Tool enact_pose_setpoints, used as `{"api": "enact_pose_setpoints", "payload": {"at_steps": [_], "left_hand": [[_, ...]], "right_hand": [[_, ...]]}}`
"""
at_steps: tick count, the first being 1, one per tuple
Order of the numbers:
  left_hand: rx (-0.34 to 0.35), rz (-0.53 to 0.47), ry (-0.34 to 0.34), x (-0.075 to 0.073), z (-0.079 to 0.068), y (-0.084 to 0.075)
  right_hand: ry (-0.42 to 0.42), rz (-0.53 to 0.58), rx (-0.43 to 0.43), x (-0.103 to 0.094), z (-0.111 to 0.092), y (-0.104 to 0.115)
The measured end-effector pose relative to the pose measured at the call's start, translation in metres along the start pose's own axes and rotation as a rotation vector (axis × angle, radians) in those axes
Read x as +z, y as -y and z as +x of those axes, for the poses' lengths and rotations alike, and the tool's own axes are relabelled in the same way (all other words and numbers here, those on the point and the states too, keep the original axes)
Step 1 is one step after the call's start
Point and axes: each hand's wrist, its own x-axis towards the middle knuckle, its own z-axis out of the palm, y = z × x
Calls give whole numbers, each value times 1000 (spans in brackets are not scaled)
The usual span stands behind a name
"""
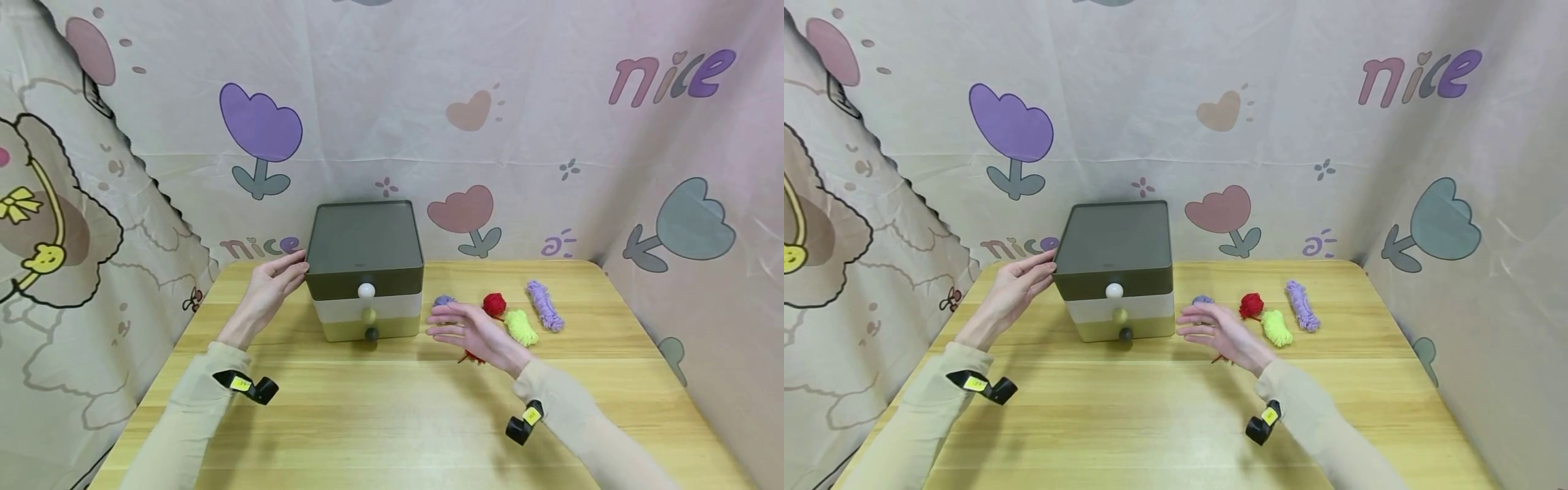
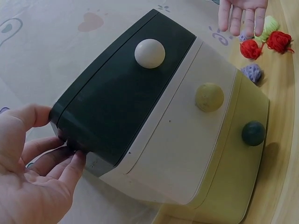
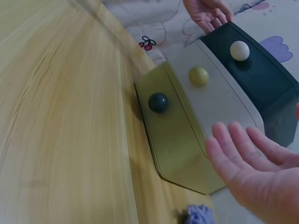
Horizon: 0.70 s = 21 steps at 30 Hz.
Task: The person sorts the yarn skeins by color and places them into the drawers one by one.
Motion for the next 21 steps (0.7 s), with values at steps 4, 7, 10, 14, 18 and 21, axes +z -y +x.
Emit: {"api": "enact_pose_setpoints", "payload": {"at_steps": [4, 7, 10, 14, 18, 21], "left_hand": [[-8, 2, -1, -1, 1, 0], [-15, -2, 3, -2, 1, 1], [-17, -7, 5, -2, 1, 1], [-11, -11, 15, -2, 1, 0], [-7, -13, 12, -2, 1, 1], [-4, -16, 11, -2, 1, 1]], "right_hand": [[37, 29, 33, 5, 10, -1], [61, 71, 56, 10, 18, -1], [86, 121, 76, 15, 25, -2], [122, 162, 84, 23, 34, -2], [159, 193, 88, 30, 43, -2], [169, 209, 87, 35, 48, -2]]}}
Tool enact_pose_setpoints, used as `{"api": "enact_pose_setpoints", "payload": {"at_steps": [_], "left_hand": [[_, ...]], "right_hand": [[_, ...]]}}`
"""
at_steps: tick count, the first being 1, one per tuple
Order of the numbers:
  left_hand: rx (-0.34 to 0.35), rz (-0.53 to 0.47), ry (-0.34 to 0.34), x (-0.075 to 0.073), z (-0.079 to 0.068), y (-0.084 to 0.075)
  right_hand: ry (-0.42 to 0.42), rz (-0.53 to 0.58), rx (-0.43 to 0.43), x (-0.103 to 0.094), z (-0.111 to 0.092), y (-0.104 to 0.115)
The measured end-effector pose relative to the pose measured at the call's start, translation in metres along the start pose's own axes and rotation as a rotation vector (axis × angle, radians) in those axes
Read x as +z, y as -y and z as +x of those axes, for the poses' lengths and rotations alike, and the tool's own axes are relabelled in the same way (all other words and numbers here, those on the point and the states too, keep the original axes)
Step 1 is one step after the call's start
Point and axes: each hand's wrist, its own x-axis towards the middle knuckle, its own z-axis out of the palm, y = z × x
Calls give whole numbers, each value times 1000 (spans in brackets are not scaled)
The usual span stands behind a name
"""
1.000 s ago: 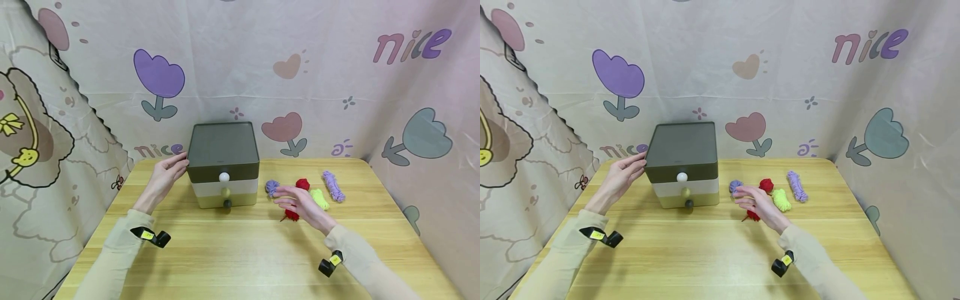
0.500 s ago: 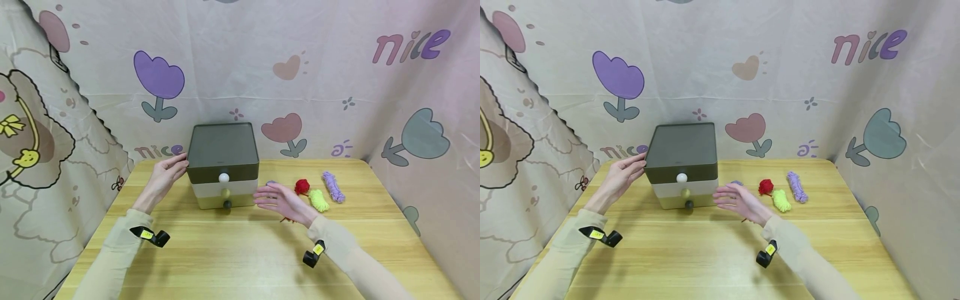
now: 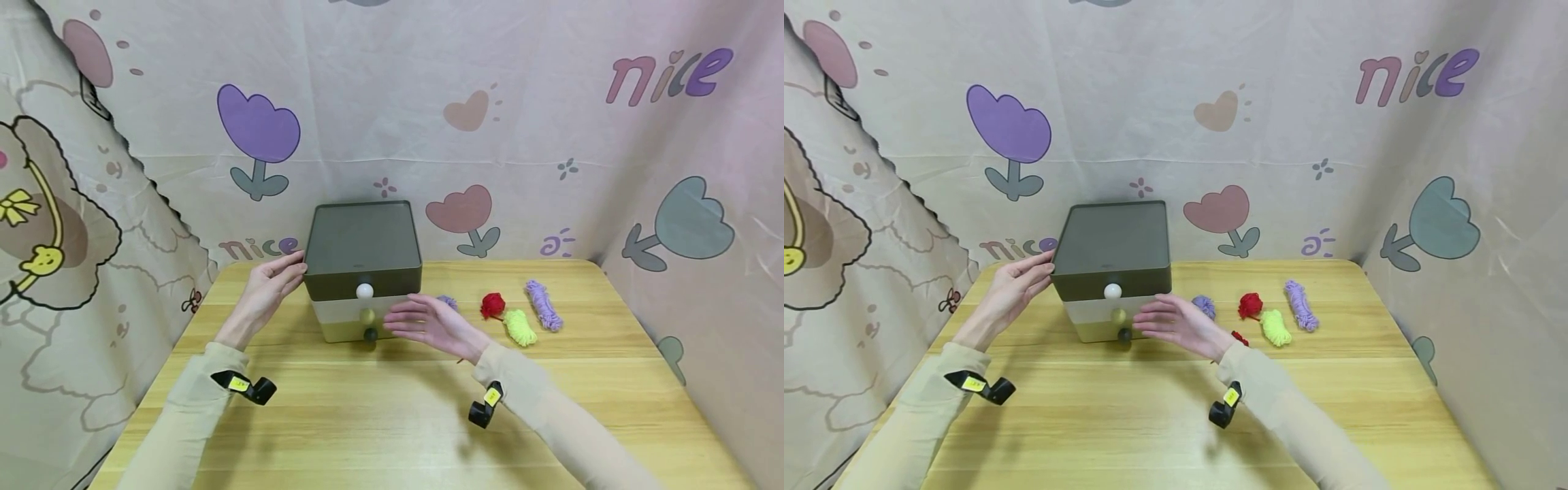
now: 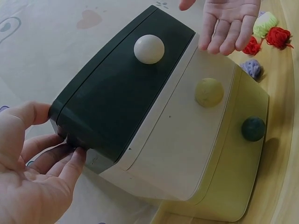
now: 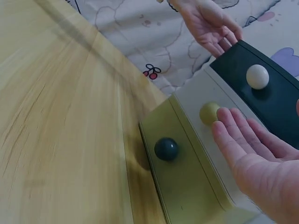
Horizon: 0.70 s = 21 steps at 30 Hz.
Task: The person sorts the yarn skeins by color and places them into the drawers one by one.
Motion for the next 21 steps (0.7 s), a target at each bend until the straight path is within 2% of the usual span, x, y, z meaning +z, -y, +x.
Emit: {"api": "enact_pose_setpoints", "payload": {"at_steps": [10, 16, 21], "left_hand": [[6, -7, 8, 1, -1, 0], [19, -7, 6, 1, -1, 0], [22, -19, 18, 0, -1, 1]], "right_hand": [[37, 83, 5, 20, 19, -1], [7, 142, -10, 33, 30, -3], [-24, 149, -17, 40, 37, -4]]}}
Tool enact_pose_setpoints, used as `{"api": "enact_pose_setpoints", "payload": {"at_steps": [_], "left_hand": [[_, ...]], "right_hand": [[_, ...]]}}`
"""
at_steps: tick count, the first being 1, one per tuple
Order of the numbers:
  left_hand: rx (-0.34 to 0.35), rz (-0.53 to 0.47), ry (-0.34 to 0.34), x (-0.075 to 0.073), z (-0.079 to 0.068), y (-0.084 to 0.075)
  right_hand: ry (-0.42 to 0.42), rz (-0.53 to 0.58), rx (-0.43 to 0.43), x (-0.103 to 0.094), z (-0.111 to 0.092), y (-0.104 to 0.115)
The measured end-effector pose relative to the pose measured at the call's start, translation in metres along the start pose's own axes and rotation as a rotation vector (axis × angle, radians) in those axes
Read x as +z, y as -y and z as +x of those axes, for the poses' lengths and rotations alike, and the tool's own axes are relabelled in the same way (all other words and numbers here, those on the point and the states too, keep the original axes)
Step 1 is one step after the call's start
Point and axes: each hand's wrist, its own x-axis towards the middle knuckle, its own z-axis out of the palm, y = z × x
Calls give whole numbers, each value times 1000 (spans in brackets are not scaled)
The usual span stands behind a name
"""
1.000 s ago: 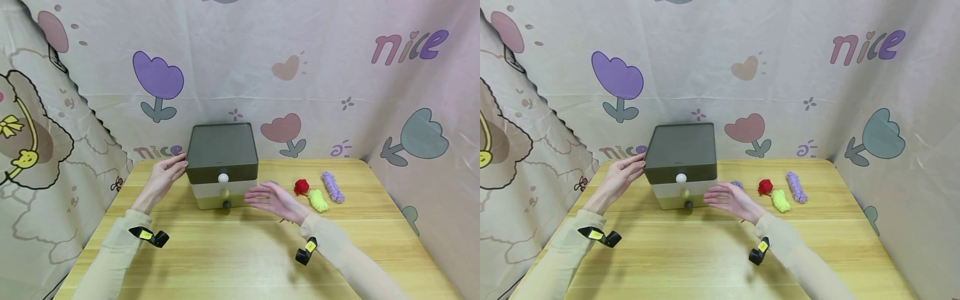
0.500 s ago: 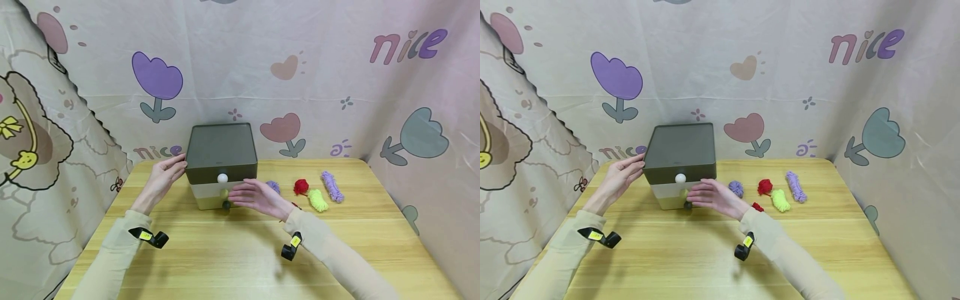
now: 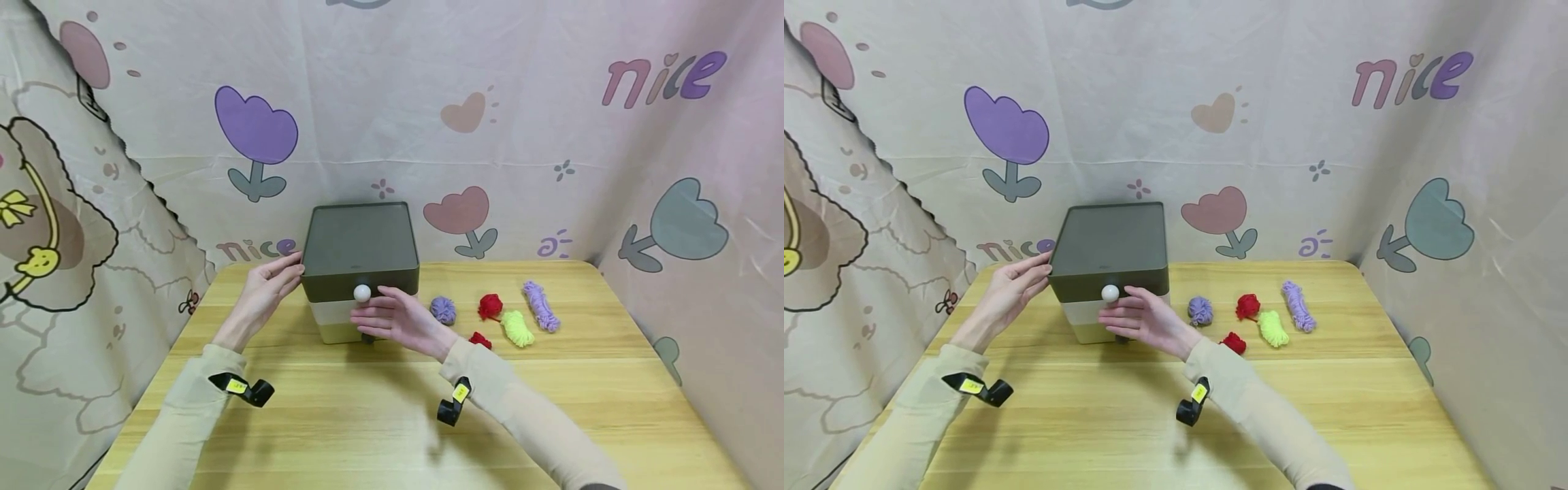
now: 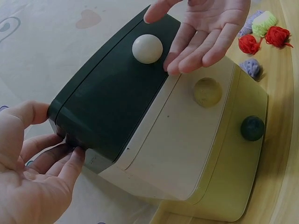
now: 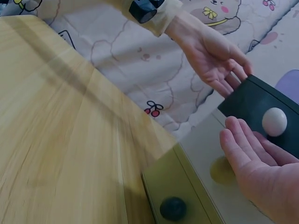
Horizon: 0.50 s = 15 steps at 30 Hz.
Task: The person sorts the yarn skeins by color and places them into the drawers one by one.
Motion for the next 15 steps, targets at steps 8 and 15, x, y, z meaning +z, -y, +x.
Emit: {"api": "enact_pose_setpoints", "payload": {"at_steps": [8, 15], "left_hand": [[-6, 3, 1, 0, 0, 0], [0, 7, -5, 1, 0, -1]], "right_hand": [[1, 23, 3, 7, 8, -2], [3, 35, 5, 10, 13, -4]]}}
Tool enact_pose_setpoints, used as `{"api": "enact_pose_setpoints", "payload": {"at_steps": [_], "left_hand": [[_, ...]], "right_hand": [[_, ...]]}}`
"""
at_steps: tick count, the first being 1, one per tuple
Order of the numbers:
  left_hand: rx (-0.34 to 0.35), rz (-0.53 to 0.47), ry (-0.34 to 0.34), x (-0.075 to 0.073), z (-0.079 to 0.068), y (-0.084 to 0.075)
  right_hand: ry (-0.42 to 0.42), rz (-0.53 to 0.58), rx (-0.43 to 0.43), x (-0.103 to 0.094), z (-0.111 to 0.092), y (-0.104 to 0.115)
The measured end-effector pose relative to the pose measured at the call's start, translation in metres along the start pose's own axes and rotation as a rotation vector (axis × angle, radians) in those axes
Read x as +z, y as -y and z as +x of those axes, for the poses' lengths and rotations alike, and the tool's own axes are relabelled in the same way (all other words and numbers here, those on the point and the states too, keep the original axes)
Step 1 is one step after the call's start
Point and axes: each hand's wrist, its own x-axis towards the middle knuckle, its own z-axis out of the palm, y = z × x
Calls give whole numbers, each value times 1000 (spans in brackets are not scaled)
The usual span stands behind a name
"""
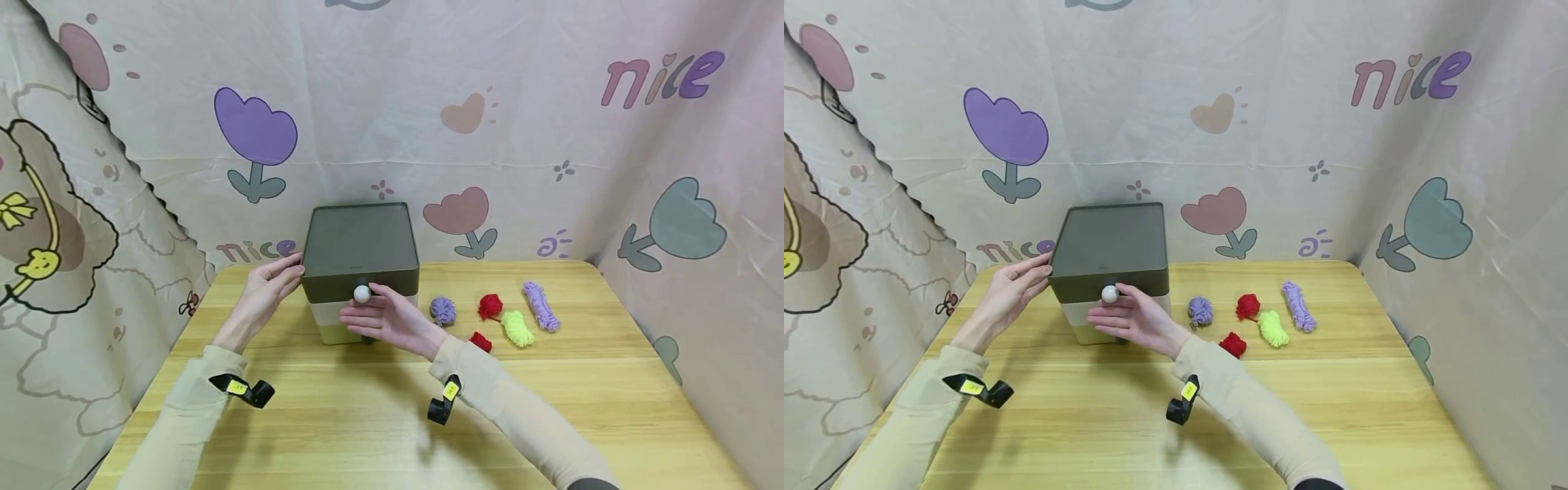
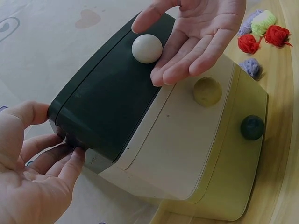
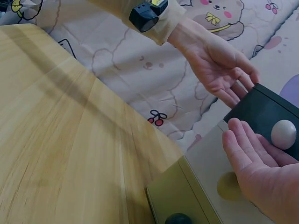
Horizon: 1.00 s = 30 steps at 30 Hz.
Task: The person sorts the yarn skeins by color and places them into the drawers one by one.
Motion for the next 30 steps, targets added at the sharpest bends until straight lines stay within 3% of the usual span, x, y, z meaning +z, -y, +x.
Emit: {"api": "enact_pose_setpoints", "payload": {"at_steps": [11, 30], "left_hand": [[7, 31, -7, 1, 0, -1], [2, 36, 1, 1, -1, -1]], "right_hand": [[-5, -3, 17, 2, 5, 1], [5, -22, -25, 2, 7, -1]]}}
